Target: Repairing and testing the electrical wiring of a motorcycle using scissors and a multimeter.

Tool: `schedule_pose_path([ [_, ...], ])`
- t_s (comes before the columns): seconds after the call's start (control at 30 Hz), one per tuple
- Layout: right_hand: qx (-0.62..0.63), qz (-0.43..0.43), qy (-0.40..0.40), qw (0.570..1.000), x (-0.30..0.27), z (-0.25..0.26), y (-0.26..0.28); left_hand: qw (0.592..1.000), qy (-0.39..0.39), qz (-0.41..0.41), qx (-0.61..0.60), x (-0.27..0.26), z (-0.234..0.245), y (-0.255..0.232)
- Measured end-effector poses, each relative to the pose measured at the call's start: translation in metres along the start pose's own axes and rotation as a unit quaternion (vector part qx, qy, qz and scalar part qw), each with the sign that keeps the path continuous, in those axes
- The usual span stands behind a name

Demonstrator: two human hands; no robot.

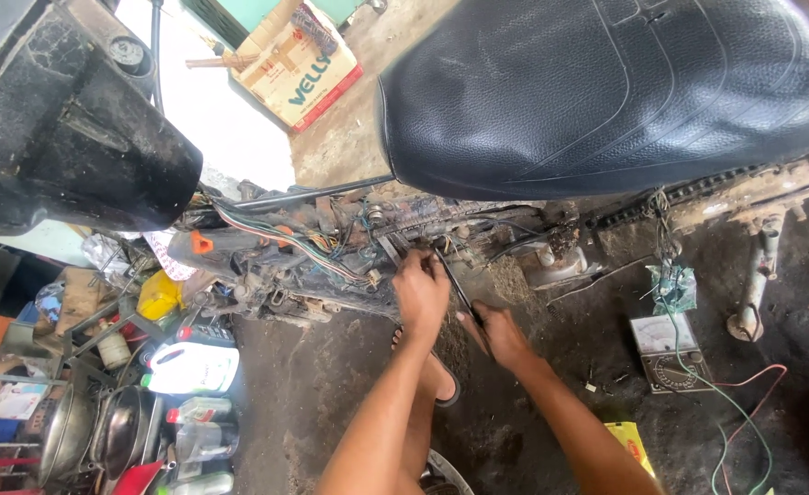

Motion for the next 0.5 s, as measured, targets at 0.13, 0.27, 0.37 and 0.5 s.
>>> schedule_pose_path([
  [0.13, -0.019, -0.054, 0.02, 0.998, -0.023, 0.0, -0.012, 0.996, 0.066, 0.045, 0.028, -0.001, 0.006, -0.012],
  [0.27, -0.055, -0.135, 0.034, 0.989, -0.054, -0.007, -0.038, 0.985, 0.099, 0.117, -0.082, -0.003, -0.003, 0.0],
  [0.37, -0.07, -0.181, 0.035, 0.98, -0.069, -0.015, -0.067, 0.958, 0.139, 0.193, -0.158, -0.003, -0.009, 0.004],
  [0.5, -0.085, -0.277, 0.074, 0.954, -0.082, -0.021, -0.087, 0.943, 0.146, 0.215, -0.209, -0.003, -0.016, 0.008],
])
Point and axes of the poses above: each hand's wrist, its own x-axis towards the middle knuckle, its own z-axis out of the back of the hand, y = z × x, the point moved 6 cm from there along x, towards the middle knuckle, and after that the axes turned 1 degree about x, right-handed, at the moved point
